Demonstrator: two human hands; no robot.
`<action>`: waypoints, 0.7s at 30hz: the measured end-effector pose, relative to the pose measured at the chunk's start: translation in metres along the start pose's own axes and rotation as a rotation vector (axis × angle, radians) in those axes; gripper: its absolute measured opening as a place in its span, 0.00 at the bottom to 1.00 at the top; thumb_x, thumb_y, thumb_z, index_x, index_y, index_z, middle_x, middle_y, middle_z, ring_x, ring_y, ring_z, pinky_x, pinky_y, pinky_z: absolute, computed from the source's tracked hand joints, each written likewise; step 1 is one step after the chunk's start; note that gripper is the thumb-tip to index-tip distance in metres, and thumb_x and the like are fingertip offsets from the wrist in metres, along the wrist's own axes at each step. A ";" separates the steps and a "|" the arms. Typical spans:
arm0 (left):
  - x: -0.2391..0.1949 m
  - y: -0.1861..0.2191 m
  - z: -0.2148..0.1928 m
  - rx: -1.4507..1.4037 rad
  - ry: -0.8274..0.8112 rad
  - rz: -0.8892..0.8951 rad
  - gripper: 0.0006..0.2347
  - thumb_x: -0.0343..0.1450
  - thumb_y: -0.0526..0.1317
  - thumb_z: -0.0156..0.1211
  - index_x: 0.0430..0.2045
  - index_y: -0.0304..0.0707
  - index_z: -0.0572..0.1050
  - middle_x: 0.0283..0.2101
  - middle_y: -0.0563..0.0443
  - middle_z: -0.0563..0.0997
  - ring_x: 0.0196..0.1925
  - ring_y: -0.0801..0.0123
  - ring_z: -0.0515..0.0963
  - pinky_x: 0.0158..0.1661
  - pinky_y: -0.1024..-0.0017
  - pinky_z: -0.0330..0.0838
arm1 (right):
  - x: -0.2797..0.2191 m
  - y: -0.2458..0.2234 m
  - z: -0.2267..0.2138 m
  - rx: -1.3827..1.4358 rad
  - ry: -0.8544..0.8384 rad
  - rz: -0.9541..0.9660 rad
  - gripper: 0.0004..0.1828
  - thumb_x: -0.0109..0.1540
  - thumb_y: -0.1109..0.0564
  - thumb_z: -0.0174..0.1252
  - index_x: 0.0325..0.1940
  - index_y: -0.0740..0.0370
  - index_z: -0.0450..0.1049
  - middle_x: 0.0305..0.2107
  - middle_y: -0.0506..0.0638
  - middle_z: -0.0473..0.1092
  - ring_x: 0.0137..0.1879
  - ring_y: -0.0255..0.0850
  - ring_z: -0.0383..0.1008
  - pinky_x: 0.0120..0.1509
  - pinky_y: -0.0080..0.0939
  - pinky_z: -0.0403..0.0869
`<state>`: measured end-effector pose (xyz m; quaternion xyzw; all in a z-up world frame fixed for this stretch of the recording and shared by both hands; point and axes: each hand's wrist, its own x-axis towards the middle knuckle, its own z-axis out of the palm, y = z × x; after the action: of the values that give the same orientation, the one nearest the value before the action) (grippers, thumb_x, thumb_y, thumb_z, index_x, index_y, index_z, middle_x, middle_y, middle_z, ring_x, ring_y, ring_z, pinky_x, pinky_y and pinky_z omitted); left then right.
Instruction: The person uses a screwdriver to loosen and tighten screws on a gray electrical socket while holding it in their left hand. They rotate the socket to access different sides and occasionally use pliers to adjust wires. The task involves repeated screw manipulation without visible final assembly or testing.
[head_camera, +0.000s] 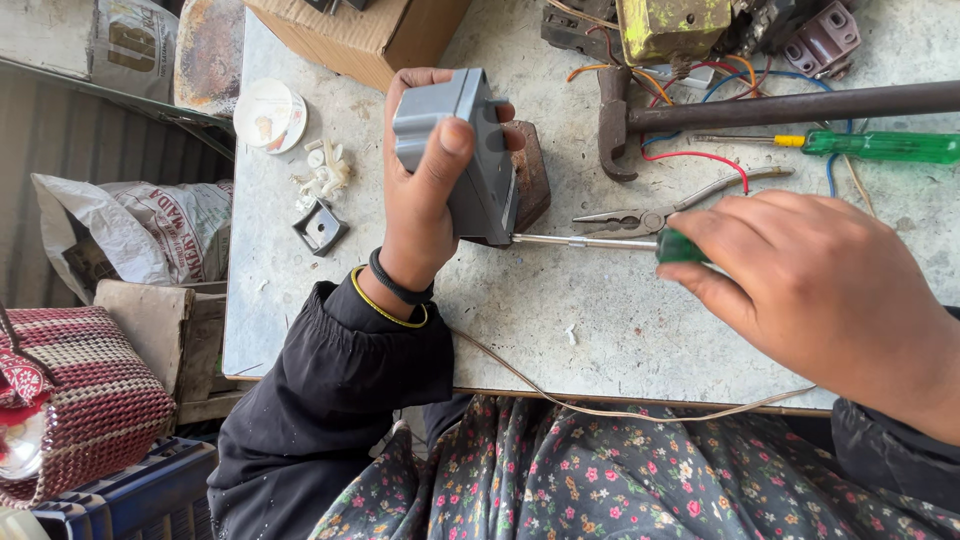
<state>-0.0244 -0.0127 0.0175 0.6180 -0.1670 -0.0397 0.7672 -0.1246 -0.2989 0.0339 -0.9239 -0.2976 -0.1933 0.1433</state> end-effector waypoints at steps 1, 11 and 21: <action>0.000 0.000 0.000 0.026 0.000 0.007 0.32 0.71 0.59 0.67 0.56 0.34 0.61 0.51 0.32 0.77 0.49 0.56 0.85 0.50 0.62 0.82 | 0.001 -0.001 -0.001 -0.018 0.037 -0.043 0.16 0.56 0.52 0.66 0.45 0.60 0.76 0.36 0.49 0.74 0.42 0.49 0.78 0.44 0.49 0.72; 0.000 -0.002 0.000 -0.035 0.008 -0.003 0.30 0.73 0.59 0.65 0.56 0.34 0.62 0.51 0.33 0.77 0.49 0.56 0.84 0.48 0.61 0.82 | -0.002 0.002 0.010 -0.209 -0.332 0.171 0.22 0.60 0.39 0.67 0.46 0.56 0.77 0.32 0.47 0.75 0.37 0.43 0.79 0.38 0.42 0.75; 0.001 -0.003 -0.002 -0.009 -0.010 0.009 0.30 0.73 0.60 0.63 0.57 0.35 0.61 0.51 0.33 0.77 0.50 0.57 0.83 0.48 0.62 0.82 | 0.002 0.000 -0.001 -0.063 0.021 -0.036 0.17 0.56 0.49 0.67 0.46 0.58 0.77 0.36 0.47 0.75 0.40 0.46 0.78 0.40 0.46 0.73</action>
<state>-0.0223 -0.0122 0.0147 0.6137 -0.1734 -0.0402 0.7692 -0.1229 -0.2984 0.0356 -0.9203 -0.3066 -0.2148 0.1138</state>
